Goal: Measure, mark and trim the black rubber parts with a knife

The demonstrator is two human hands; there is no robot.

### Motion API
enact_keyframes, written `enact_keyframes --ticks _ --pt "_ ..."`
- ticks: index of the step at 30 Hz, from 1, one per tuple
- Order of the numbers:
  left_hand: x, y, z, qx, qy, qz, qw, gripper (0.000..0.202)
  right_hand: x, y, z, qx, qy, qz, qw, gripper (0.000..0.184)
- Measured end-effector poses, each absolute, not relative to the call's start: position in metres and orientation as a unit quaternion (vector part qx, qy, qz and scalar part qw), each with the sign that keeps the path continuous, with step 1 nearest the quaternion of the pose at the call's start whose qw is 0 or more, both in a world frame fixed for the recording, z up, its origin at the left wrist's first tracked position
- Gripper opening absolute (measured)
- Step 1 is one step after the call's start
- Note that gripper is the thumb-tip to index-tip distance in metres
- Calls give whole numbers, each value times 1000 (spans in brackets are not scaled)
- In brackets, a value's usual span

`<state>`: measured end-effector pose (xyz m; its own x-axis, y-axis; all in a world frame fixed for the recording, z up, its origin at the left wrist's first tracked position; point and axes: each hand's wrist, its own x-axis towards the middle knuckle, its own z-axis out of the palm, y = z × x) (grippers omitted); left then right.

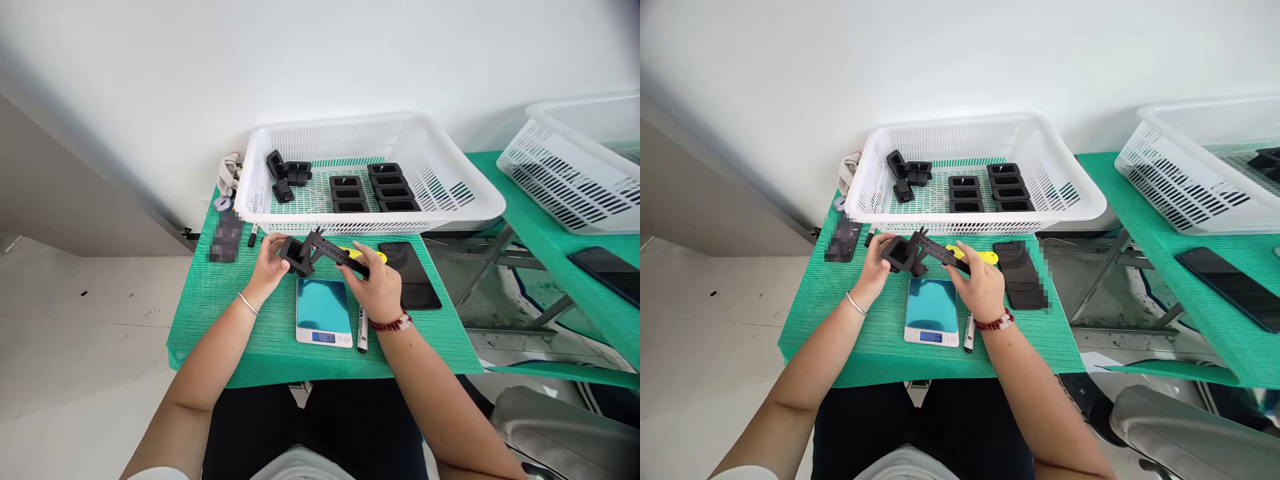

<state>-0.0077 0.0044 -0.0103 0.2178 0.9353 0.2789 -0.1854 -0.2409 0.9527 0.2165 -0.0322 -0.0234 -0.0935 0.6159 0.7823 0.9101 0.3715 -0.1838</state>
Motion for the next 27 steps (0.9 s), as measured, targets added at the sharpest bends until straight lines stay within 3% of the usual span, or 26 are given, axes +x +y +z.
enact_keyframes --ticks 4,13,27 --pt "-8 5 -11 582 331 532 518 72 217 -31 -23 -535 -711 -187 416 29" --pt "-8 5 -11 586 336 533 510 72 216 -32 -18 -523 -715 -187 424 22" --pt "-8 3 -11 577 342 524 524 72 219 -33 -23 -543 -705 -151 430 21"
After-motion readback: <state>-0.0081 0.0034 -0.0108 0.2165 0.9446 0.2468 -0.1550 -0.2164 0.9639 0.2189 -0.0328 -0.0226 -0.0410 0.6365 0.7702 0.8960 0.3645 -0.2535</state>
